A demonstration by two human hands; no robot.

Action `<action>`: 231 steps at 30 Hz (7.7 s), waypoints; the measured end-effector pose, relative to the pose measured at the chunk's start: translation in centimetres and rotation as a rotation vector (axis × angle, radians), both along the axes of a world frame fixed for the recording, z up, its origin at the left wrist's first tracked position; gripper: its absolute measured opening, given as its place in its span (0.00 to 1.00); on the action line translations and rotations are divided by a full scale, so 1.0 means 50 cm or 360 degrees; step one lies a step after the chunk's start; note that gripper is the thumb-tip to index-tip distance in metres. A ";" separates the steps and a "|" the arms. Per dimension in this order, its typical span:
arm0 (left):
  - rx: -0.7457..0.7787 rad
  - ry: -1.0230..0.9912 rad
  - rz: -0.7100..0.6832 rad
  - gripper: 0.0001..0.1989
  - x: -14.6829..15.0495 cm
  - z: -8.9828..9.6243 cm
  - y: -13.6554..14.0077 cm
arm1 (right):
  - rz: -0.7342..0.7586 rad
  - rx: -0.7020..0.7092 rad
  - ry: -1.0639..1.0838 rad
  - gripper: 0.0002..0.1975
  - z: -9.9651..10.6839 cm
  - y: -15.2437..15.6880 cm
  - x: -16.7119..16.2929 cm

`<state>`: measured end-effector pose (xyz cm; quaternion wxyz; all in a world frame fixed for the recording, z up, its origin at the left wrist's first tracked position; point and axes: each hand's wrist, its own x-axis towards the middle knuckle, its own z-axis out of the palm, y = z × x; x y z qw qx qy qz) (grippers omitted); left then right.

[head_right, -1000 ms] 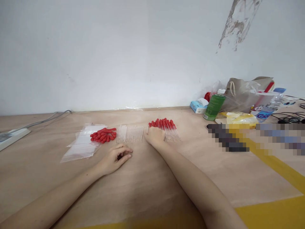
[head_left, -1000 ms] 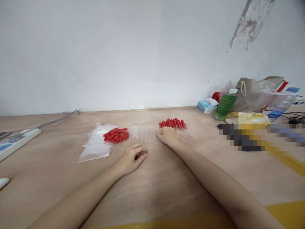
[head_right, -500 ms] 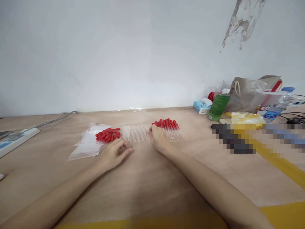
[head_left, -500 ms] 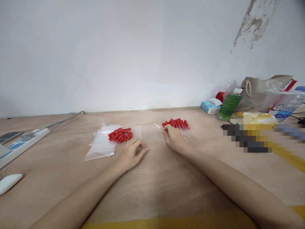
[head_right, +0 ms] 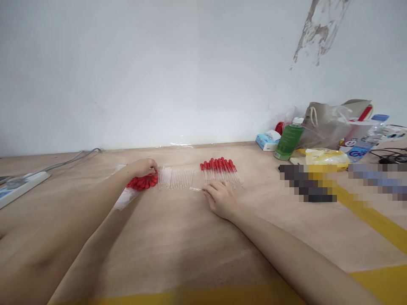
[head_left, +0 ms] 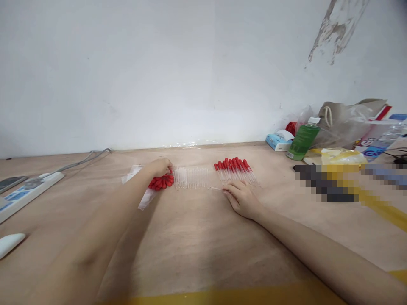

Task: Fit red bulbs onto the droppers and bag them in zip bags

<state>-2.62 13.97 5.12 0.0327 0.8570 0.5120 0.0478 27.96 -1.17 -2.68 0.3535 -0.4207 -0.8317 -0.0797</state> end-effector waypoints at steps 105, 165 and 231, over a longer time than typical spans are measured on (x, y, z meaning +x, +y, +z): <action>0.0012 -0.0846 -0.0393 0.08 0.105 -0.110 -0.310 | -0.1075 -0.0648 0.0124 0.17 0.067 0.134 -0.023; 0.0388 0.0168 0.0281 0.12 0.063 -0.051 -0.118 | -0.0098 -0.0061 0.0056 0.13 -0.003 0.011 0.003; 0.0056 -0.0889 -0.0606 0.08 0.139 -0.122 -0.324 | 0.0292 -0.0244 -0.0160 0.12 0.014 -0.051 -0.064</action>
